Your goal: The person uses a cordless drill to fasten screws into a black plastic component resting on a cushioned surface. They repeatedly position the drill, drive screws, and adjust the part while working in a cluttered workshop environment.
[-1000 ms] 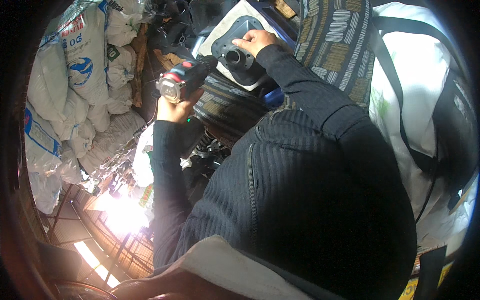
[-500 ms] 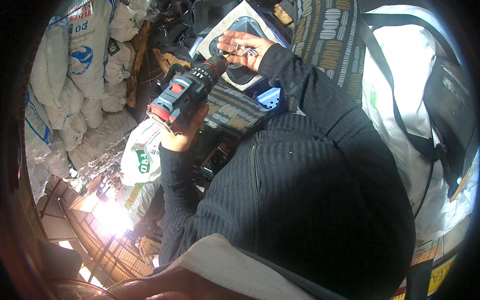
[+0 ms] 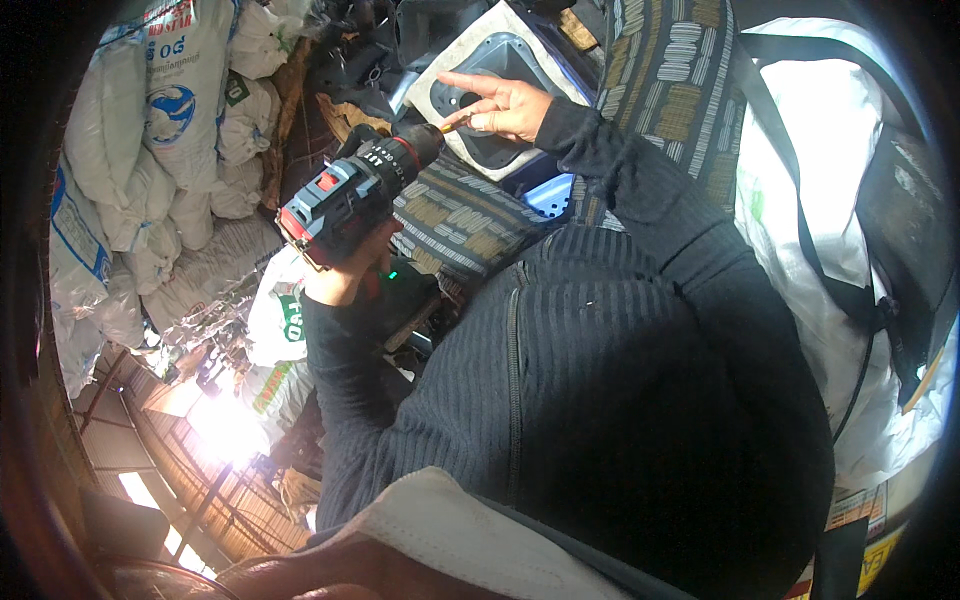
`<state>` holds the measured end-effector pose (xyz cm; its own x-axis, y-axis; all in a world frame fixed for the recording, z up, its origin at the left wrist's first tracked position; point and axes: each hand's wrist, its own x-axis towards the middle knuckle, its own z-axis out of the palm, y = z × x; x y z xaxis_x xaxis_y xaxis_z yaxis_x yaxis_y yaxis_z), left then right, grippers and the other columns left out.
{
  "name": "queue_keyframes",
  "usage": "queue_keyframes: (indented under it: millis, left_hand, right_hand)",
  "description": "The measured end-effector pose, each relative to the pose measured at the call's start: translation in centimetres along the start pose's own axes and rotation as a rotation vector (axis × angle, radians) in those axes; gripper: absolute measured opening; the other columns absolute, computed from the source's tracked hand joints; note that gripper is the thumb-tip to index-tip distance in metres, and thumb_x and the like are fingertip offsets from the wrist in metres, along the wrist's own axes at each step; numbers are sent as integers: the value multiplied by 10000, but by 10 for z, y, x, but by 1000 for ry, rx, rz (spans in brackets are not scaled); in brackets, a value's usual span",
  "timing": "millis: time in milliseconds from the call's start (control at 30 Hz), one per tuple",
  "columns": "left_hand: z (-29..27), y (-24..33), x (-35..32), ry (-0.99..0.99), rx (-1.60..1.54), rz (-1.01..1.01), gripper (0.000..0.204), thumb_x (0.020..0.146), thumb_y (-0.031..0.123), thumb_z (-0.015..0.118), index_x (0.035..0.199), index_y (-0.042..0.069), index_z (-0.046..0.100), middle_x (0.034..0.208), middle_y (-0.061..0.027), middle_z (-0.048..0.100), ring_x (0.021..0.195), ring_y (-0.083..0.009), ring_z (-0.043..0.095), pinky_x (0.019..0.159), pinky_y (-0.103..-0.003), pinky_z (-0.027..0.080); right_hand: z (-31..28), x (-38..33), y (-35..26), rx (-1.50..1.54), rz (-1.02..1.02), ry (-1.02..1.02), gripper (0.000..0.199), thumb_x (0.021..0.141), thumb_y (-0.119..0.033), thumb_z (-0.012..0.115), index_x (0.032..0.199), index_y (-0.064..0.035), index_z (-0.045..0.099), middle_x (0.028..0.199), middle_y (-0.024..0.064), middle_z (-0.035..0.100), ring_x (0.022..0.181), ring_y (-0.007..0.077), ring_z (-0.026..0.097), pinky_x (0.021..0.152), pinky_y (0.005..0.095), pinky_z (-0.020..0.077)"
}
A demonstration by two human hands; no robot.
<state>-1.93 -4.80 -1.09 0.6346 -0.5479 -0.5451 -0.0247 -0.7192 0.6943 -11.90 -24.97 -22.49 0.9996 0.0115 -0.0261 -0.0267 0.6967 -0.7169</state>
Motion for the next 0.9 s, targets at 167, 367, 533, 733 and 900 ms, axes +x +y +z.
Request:
queue_keyframes:
  millis: [167, 367, 533, 733, 900]
  left_hand:
    - [-18, -6, 5, -122, 121, 34, 213, 789, 80, 748, 951, 20, 622, 702, -30, 628, 491, -106, 549, 437, -256, 428]
    - [-30, 6, 1, -221, -29, -86, 209, 793, 56, 737, 962, 14, 623, 739, -40, 626, 523, -116, 553, 452, -262, 424]
    - [-32, 4, -2, -215, -65, -143, 200, 790, 49, 733, 957, 14, 628, 730, -32, 620, 534, -112, 553, 473, -262, 434]
    - [-31, 1, -9, -208, 11, -99, 175, 803, 54, 724, 943, 16, 626, 721, -27, 619, 529, -109, 550, 470, -260, 430]
    - [-32, 5, -9, -217, -1, -130, 155, 806, 57, 721, 918, 10, 624, 696, -30, 616, 515, -107, 547, 457, -267, 422]
  right_hand:
    - [5, -1, -1, -151, -38, -115, 716, 861, 25, 469, 1507, -185, 242, 1177, 88, 644, 1092, 90, 540, 942, 235, 368]
    - [9, -4, -7, -230, 39, -258, 712, 852, -4, 473, 1504, -186, 254, 1154, 108, 663, 1172, 139, 547, 1058, 333, 308]
    - [9, -5, -7, -216, 45, -257, 709, 853, -13, 478, 1504, -183, 255, 1220, 108, 607, 1166, 149, 552, 1037, 322, 335]
    - [13, -4, -11, -214, 84, -287, 673, 893, -60, 498, 1503, -206, 255, 1170, 126, 657, 1191, 157, 541, 1059, 334, 312]
    - [13, -6, -10, -206, 91, -292, 686, 885, -38, 484, 1506, -205, 244, 1167, 135, 656, 1202, 164, 542, 1072, 336, 302]
